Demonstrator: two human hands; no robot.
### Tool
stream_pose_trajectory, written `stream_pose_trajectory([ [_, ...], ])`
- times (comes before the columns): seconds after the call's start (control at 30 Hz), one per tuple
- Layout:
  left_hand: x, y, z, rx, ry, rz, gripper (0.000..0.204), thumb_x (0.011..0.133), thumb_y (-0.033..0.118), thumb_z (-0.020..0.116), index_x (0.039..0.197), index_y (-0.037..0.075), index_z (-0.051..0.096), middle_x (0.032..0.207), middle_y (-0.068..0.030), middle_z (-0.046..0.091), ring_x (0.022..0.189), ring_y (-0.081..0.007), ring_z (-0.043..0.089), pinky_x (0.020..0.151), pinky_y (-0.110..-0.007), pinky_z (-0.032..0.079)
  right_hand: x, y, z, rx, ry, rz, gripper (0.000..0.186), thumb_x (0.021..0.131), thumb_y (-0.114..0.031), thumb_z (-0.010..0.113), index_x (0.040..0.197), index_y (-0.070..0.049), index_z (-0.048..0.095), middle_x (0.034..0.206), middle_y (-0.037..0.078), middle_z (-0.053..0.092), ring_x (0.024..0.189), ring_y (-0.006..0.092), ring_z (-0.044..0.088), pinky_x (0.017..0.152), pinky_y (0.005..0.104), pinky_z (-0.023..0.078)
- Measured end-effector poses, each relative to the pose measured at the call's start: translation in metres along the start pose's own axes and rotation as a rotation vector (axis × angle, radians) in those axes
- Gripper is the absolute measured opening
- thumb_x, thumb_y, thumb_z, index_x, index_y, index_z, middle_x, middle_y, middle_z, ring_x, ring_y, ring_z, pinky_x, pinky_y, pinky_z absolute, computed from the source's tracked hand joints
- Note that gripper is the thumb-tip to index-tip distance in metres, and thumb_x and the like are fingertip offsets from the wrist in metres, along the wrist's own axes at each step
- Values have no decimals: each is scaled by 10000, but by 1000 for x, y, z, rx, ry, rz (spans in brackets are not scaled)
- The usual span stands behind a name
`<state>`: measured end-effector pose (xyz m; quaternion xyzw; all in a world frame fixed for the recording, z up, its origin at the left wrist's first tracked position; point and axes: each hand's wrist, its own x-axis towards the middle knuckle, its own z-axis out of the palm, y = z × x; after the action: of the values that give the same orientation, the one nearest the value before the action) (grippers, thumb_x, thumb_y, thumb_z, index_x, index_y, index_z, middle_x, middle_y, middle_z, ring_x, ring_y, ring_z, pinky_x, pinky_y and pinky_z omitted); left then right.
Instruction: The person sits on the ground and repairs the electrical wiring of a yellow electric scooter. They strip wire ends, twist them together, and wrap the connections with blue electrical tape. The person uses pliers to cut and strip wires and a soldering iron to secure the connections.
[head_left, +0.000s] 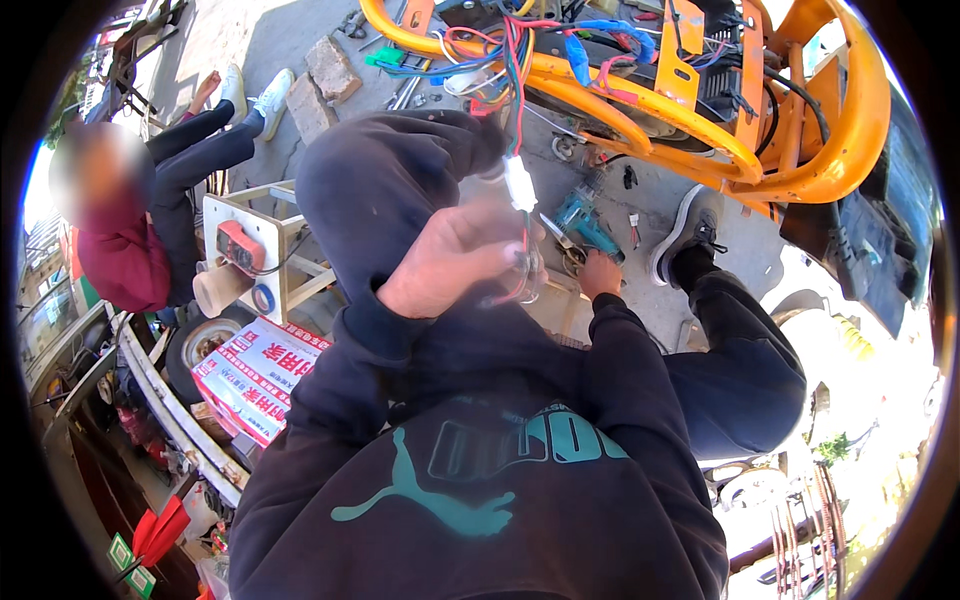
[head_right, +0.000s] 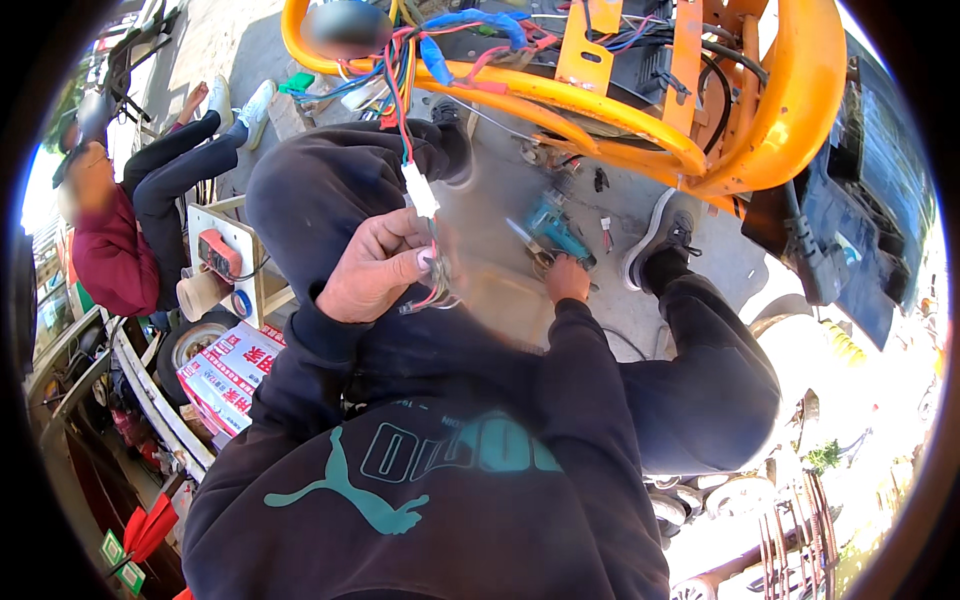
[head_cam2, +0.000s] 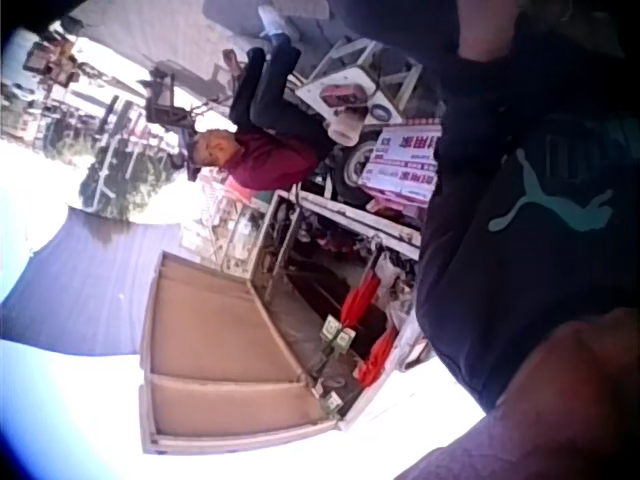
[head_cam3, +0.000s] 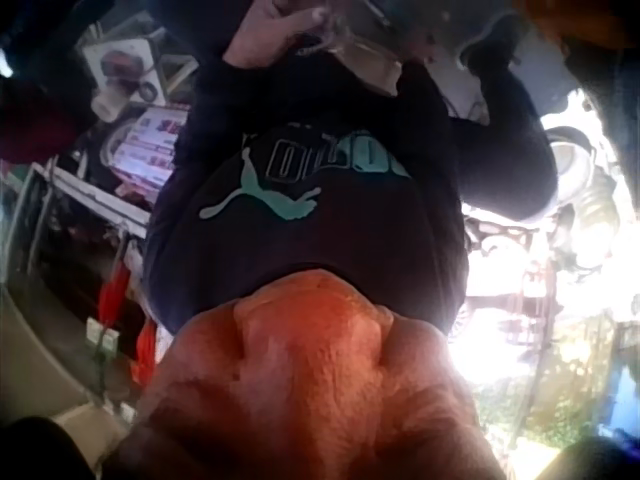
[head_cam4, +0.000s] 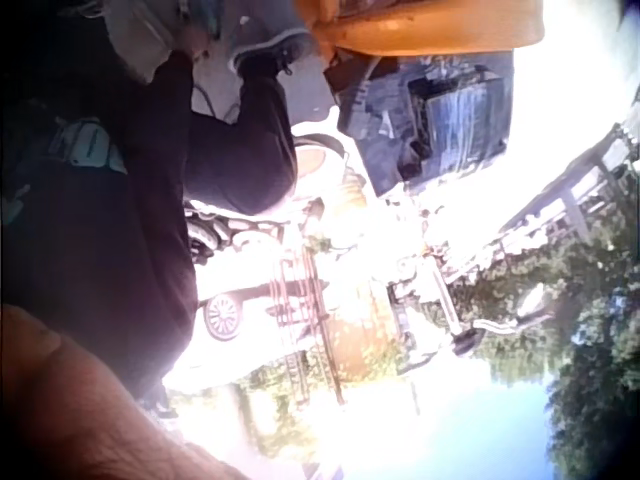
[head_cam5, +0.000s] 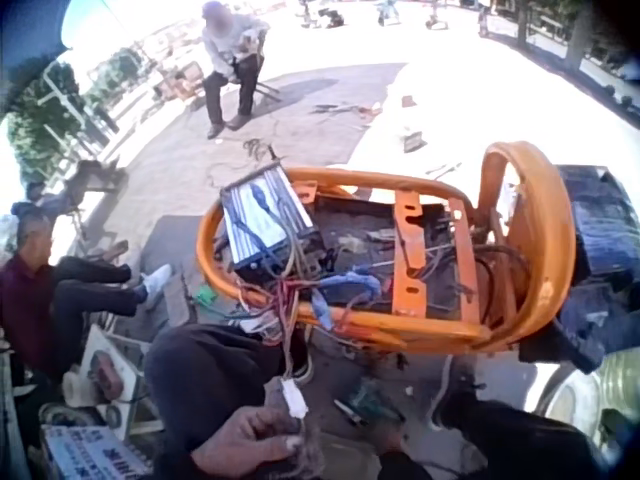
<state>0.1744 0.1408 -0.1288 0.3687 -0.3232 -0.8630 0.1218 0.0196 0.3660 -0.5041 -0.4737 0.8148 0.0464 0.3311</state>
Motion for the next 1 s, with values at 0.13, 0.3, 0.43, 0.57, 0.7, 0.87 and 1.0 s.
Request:
stream_pose_trajectory([
  [0.13, -5, -24, -1, -148, 33, 28, 415, 934, 185, 771, 1256, 2, 581, 891, -95, 699, 734, -135, 640, 652, -264, 477, -1, -12, -2, -112, -45, -90, 152, 959, -153, 583, 1075, -55, 590, 1004, 168, 725, 948, 333, 739, 799, 435, 604],
  [0.3, -15, -33, 16, -403, 82, -37, 377, 847, 61, 790, 1142, 62, 554, 751, -43, 590, 593, -141, 573, 530, -270, 488, 0, -15, 3, -129, -37, -78, 112, 967, -153, 585, 1028, -70, 541, 930, 146, 734, 912, 334, 744, 782, 429, 604],
  [0.43, -21, -27, 21, -367, 52, -78, 365, 846, 31, 768, 1143, 57, 557, 775, -56, 608, 573, -146, 571, 518, -268, 476, 3, -10, 5, -116, -5, -105, 163, 957, -164, 597, 1049, -52, 522, 918, 151, 745, 846, 330, 753, 756, 433, 600],
  [0.57, -29, -25, 13, -348, 26, -115, 337, 863, 56, 766, 1148, 39, 587, 811, -108, 646, 550, -133, 570, 498, -247, 452, 1, -14, -16, -78, -70, -44, 215, 947, -167, 605, 1084, -30, 513, 906, 168, 760, 842, 336, 760, 744, 444, 596],
  [0.7, -31, -34, -11, -455, -209, -90, 274, 892, 34, 698, 1144, 39, 590, 945, -199, 695, 538, -159, 576, 486, -255, 463, 3, -21, -40, -36, -110, -35, 370, 903, -203, 665, 1146, 13, 488, 910, 212, 756, 868, 376, 755, 751, 479, 590],
  [0.87, -24, -27, -16, -457, -356, -67, 251, 876, 67, 763, 1094, 30, 646, 909, -190, 681, 483, -141, 535, 444, -241, 422, 5, -26, -49, 84, -122, -58, 563, 855, -316, 746, 1180, 49, 468, 951, 269, 736, 885, 406, 744, 765, 495, 585],
  [1.0, -14, -33, -23, -501, -457, -11, 246, 904, 50, 726, 1132, 8, 643, 931, -194, 659, 470, -126, 522, 430, -234, 408, 1, -29, -64, 293, -121, -91, 631, 853, -372, 768, 1213, 53, 470, 964, 262, 731, 854, 381, 743, 728, 479, 583],
])
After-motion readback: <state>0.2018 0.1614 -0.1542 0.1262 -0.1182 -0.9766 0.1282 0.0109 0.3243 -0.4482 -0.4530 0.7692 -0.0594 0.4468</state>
